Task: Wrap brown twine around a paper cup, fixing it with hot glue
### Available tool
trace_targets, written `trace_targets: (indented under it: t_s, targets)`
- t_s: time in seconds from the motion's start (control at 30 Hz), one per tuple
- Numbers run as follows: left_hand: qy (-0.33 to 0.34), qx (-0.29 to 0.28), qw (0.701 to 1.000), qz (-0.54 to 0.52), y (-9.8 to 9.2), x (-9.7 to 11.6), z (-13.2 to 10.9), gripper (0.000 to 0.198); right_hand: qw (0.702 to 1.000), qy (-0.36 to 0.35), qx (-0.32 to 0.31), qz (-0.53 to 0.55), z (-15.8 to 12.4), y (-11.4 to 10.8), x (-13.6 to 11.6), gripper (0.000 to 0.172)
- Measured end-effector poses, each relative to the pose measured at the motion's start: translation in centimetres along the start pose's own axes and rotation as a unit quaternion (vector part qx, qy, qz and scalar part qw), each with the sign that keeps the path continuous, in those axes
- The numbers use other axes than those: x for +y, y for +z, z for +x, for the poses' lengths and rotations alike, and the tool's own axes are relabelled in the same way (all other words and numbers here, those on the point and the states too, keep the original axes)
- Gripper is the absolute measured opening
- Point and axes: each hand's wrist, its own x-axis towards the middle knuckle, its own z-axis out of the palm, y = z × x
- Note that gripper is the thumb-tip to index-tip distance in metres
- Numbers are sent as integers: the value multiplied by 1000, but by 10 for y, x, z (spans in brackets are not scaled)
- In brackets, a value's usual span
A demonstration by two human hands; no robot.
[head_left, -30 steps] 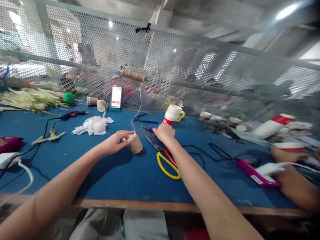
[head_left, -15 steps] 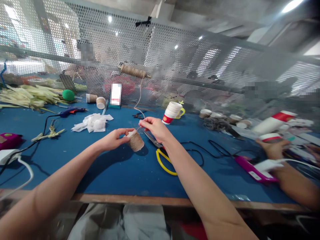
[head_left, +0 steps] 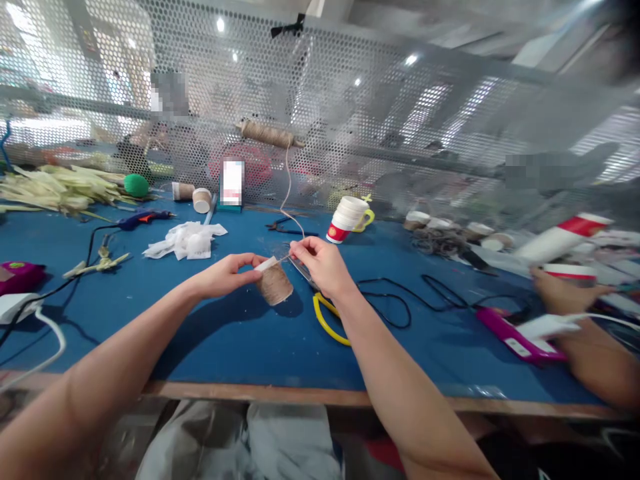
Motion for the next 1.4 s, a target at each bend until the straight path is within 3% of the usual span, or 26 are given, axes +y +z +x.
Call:
trace_targets:
  t_s: [0.27,1.4]
  targets:
    - [35,-36,998,-38,-1,8,-3,16,1000,-3,2,-29,-2,2,7,26]
    - [51,-41,993,-94,-1,11,-4,15,996,12,-39,-76,-7,6,9,26]
